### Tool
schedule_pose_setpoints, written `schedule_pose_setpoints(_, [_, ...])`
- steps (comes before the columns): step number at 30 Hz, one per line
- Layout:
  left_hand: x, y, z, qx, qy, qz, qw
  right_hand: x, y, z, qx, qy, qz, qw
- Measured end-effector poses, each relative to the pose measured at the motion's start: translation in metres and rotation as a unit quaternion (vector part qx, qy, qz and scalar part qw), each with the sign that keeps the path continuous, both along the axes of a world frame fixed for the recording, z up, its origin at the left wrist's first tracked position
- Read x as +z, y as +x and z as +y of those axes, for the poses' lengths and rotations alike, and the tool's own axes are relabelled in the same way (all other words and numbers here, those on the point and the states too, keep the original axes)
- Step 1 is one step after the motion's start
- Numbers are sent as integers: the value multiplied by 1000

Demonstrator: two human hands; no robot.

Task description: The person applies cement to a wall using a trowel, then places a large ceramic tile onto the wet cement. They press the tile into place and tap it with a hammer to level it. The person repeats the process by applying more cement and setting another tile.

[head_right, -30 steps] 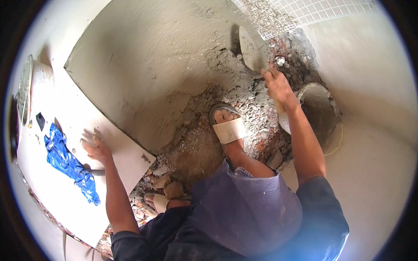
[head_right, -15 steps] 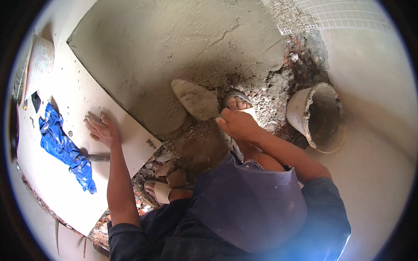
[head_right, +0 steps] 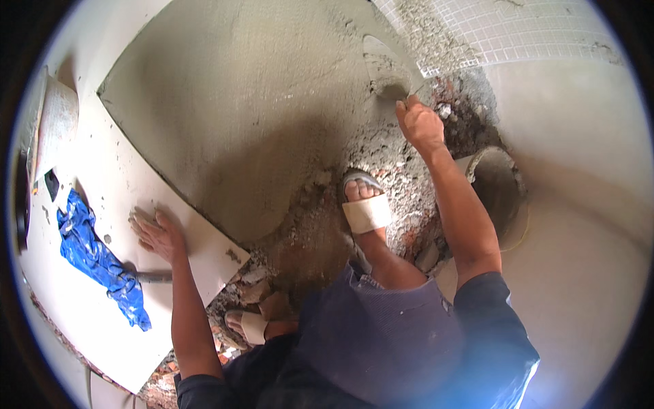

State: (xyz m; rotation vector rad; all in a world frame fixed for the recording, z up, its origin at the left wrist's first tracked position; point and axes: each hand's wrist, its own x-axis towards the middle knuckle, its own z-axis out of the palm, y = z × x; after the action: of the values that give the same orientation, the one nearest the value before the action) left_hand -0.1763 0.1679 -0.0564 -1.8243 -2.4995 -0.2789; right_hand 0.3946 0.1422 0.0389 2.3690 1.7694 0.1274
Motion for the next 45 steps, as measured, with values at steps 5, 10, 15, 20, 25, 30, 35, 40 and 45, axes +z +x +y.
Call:
schedule_pose_setpoints(5, [-5,-4,0,16,-24,18,999,10,-9,14,54,-117,105,986])
schedule_pose_setpoints(10, [-7,-4,-2,12,-13,24,1000,13,15,76,-111,-125,103,981])
schedule_pose_setpoints(15, [-5,-2,-1,14,-18,12,1000,36,-24,25,-243,-4,388,889])
schedule_pose_setpoints(20, [0,-1,0,9,-28,-2,1000,6,-97,35,-491,154,606,606])
schedule_pose_setpoints(25, [3,2,1,14,-32,1,999,-28,-94,204,-385,138,573,710])
schedule_pose_setpoints(30, [0,2,1,24,-32,22,999,19,-103,241,-292,-84,223,926])
schedule_pose_setpoints(35, [1,1,0,20,-37,4,999,42,-73,152,-329,-136,169,919])
schedule_pose_setpoints(40, [5,3,0,14,-42,-9,999,17,-30,26,-362,-136,154,909])
schedule_pose_setpoints(45, [4,4,1,18,-47,13,999,-5,-12,-76,-156,-146,42,976])
